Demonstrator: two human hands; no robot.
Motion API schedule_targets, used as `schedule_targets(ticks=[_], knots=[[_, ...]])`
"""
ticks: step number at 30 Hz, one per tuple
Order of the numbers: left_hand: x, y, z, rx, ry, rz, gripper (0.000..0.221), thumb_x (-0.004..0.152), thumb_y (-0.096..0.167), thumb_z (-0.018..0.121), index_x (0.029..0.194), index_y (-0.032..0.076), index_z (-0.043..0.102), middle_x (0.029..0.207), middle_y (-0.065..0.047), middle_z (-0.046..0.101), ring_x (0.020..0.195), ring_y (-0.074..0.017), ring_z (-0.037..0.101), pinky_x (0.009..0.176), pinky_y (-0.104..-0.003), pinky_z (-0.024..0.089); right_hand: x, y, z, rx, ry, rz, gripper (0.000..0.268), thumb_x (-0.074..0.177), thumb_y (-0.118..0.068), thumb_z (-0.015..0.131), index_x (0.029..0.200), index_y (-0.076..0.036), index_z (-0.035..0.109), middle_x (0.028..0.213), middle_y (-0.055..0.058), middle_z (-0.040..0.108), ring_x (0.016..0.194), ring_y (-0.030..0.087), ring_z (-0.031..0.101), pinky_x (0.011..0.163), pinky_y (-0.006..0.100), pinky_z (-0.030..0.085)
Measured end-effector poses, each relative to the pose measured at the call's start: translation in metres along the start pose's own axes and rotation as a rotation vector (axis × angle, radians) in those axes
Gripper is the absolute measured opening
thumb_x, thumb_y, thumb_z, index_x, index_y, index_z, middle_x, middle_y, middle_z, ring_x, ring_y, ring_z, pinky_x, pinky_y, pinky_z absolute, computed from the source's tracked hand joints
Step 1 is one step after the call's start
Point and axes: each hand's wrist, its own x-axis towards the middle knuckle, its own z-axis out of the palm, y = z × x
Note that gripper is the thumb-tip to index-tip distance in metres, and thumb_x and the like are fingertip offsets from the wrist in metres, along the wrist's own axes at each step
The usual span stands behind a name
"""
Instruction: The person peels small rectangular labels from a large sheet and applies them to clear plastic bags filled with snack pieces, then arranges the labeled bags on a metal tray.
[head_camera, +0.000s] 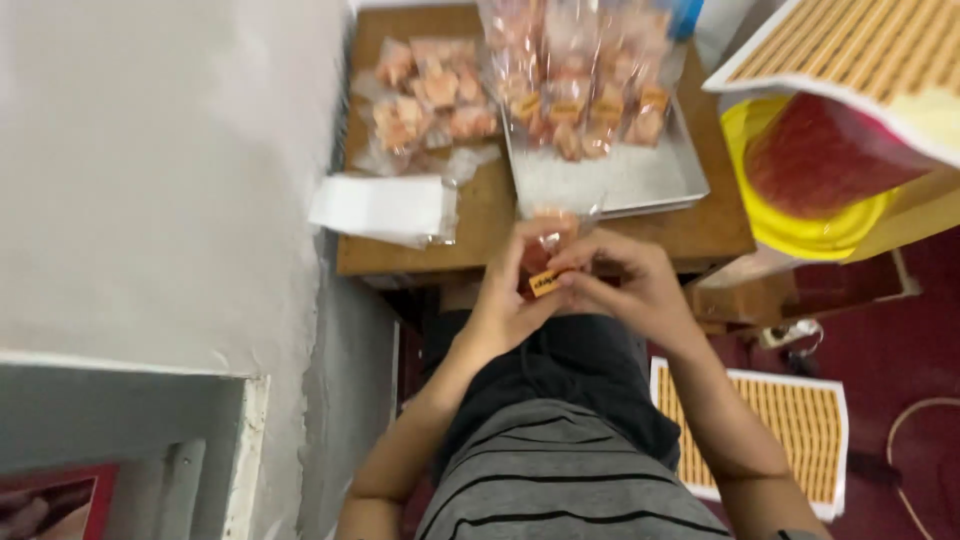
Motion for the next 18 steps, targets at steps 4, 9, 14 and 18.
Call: schedule_targets(ticks=[4, 9, 14, 18], knots=[[0.004, 0.008, 0.006, -0.047, -0.062, 0.038, 0.049, 0.080, 0.009, 0.069, 0.126, 0.012, 0.052, 0.113, -0.011, 0.062, 0.102, -0.0218, 0.060, 0.089, -0.040, 0.050, -0.008, 0.020, 0.001, 0.012, 0.086, -0.082, 0.016, 0.078, -0.008, 0.076, 0.094, -0.008, 0.074, 0.072, 0.004, 0.063, 0.073, 0.009, 0.056, 0.071, 0.028, 0.050], [0.007, 0.013, 0.004, -0.132, -0.002, 0.017, 0.046, 0.085, 0.010, 0.066, 0.127, 0.010, 0.049, 0.113, -0.011, 0.061, 0.101, -0.0168, 0.057, 0.090, -0.035, 0.049, -0.007, -0.004, 0.007, 0.179, 0.090, -0.015, 0.014, 0.079, -0.007, 0.075, 0.092, -0.005, 0.071, 0.063, 0.000, 0.059, 0.065, 0.007, 0.056, 0.067, 0.023, 0.048], [0.013, -0.014, -0.008, -0.176, 0.015, -0.036, 0.051, 0.082, 0.008, 0.068, 0.128, 0.009, 0.047, 0.114, -0.011, 0.059, 0.103, -0.0176, 0.055, 0.092, -0.037, 0.049, 0.010, 0.024, 0.015, 0.221, 0.076, 0.012, 0.015, 0.080, -0.006, 0.073, 0.095, -0.005, 0.072, 0.061, 0.003, 0.063, 0.062, 0.008, 0.057, 0.063, 0.024, 0.049], [0.034, -0.008, 0.005, -0.266, 0.034, -0.168, 0.054, 0.079, -0.001, 0.065, 0.128, 0.010, 0.046, 0.113, -0.009, 0.057, 0.096, -0.0154, 0.058, 0.089, -0.033, 0.052, 0.028, 0.053, 0.009, 0.523, 0.193, 0.237, 0.011, 0.083, 0.001, 0.069, 0.093, 0.003, 0.066, 0.064, 0.010, 0.059, 0.043, 0.018, 0.061, 0.033, 0.025, 0.050]])
